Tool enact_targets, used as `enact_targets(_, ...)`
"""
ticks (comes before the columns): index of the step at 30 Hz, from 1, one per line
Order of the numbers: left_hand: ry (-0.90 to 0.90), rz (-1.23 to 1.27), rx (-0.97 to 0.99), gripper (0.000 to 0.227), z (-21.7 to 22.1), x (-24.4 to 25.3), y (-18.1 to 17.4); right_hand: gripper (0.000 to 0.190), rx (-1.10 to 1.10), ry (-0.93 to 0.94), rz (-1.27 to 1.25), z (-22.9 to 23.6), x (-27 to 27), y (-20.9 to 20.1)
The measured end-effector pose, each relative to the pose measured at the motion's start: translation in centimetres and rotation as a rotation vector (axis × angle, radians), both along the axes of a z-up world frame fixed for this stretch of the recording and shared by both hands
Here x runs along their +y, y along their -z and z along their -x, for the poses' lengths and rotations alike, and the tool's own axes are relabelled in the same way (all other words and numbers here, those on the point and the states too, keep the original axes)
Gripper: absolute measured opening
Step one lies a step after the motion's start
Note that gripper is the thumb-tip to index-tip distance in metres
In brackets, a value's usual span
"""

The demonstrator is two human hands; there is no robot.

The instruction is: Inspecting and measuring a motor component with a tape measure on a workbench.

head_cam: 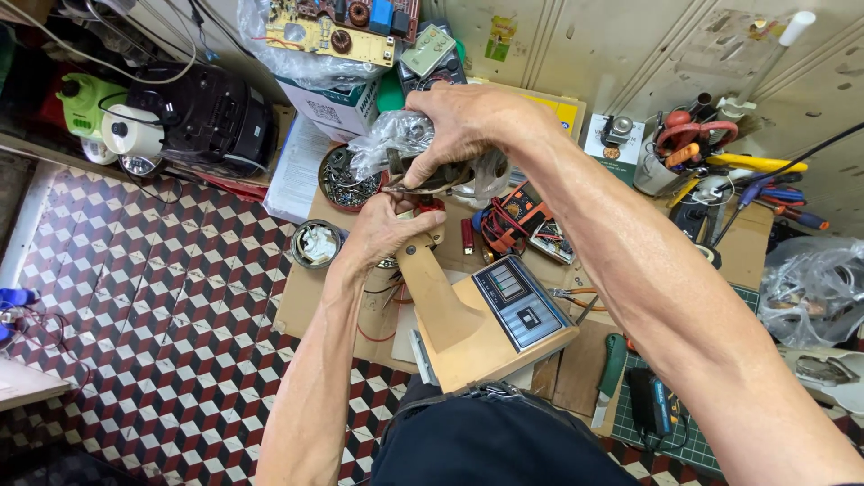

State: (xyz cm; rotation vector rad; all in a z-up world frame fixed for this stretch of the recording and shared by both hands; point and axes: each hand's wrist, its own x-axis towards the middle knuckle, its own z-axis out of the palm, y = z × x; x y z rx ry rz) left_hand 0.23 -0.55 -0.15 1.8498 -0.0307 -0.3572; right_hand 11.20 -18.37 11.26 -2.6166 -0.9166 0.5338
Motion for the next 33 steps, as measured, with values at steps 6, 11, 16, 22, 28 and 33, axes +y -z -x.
enact_targets(6, 0.083, 0.089, 0.157, 0.058, -0.7, 1.0, -0.1, 0.107, 0.017, -0.002, 0.047, -0.2, -0.1, 0.2)
enact_targets(11, 0.110, 0.080, 0.168, 0.067, -0.8, 1.3, 0.2, 0.107, 0.013, -0.022, 0.062, -0.5, 0.1, 0.3)
enact_targets(16, 0.175, 0.046, 0.115, 0.081, -0.9, 1.7, 1.0, 0.104, 0.059, -0.012, 0.054, -0.1, -0.1, -0.3)
enact_targets(22, 0.240, 0.152, 0.058, 0.092, -1.1, 2.1, 2.2, 0.098, 0.120, 0.008, 0.028, -0.8, -0.1, 0.3)
enact_targets(28, 0.102, 0.176, 0.192, 0.071, -0.7, 1.4, 2.0, 0.101, 0.086, -0.029, 0.019, -1.0, -0.2, 0.9)
enact_targets(33, 0.056, 0.113, 0.064, 0.067, 0.4, 0.4, -0.7, 0.099, 0.076, -0.016, 0.047, -0.6, -0.2, 0.3)
